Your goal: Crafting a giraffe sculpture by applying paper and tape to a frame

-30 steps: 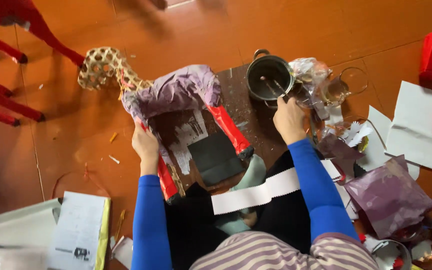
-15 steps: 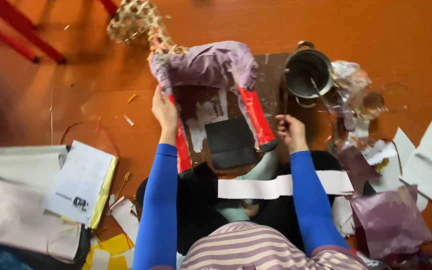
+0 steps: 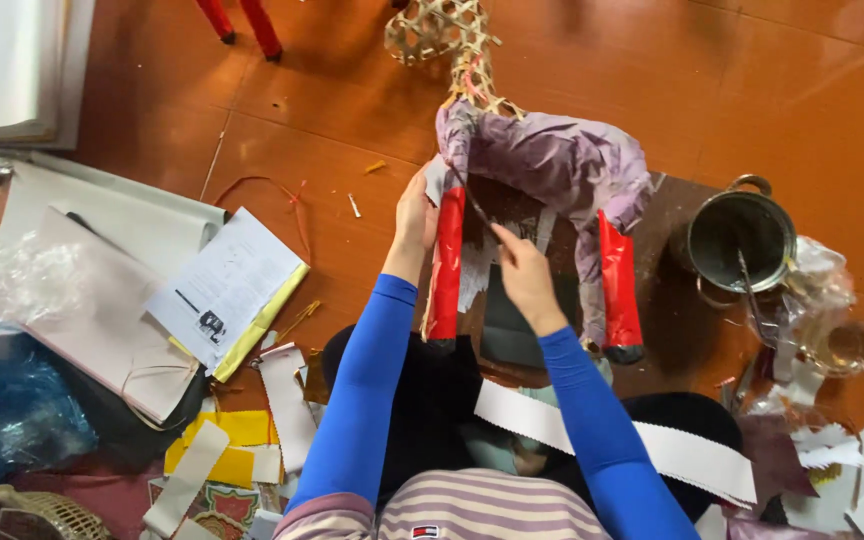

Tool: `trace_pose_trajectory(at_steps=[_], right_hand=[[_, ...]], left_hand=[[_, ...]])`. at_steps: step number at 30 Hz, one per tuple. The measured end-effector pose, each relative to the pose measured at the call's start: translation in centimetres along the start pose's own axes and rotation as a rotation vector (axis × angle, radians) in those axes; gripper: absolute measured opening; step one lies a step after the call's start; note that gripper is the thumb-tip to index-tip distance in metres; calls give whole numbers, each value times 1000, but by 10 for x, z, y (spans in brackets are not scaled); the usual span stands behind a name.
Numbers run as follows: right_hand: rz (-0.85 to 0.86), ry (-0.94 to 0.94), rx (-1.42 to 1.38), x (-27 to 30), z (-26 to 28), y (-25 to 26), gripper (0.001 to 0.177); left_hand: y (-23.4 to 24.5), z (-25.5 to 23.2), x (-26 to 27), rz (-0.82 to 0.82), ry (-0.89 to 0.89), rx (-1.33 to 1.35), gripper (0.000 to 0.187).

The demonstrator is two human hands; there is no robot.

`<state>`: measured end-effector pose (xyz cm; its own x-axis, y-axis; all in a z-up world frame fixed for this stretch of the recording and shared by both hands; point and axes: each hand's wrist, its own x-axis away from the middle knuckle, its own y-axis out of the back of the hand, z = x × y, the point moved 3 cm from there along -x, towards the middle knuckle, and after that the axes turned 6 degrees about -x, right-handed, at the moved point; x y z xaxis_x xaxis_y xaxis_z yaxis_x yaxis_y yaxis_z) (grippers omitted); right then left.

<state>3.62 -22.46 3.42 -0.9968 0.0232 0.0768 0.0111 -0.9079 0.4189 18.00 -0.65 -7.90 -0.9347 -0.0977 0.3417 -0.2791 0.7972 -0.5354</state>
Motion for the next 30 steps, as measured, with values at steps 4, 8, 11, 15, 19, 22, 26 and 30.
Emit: trace_pose_trajectory(at_steps=[4, 8, 11, 15, 19, 22, 26, 30], right_hand=[[38, 47, 123, 13, -9, -37, 59], [16, 185, 315, 27, 8, -28, 50], [16, 168, 355, 5, 11, -23, 51], [33, 150, 451, 2, 27, -26, 53], [129, 235, 554, 28, 37, -31, 59], [109, 265, 571, 10, 36, -27, 59], [25, 283, 599, -31, 30, -21, 54], [-208, 307, 583, -19, 46, 49, 51]], left_hand=[[-8, -15, 12, 109, 124, 187, 58], [11, 2, -6, 91, 145, 225, 87], [-35, -53, 47, 120, 156, 289, 82], [-18, -33, 30, 153, 158, 222, 94], [-22, -33, 25, 127, 165, 186, 93], [-16, -29, 23, 137, 143, 167, 95], [-2, -11, 13, 182, 142, 193, 97], [-8, -12, 14, 221, 72, 132, 93]])
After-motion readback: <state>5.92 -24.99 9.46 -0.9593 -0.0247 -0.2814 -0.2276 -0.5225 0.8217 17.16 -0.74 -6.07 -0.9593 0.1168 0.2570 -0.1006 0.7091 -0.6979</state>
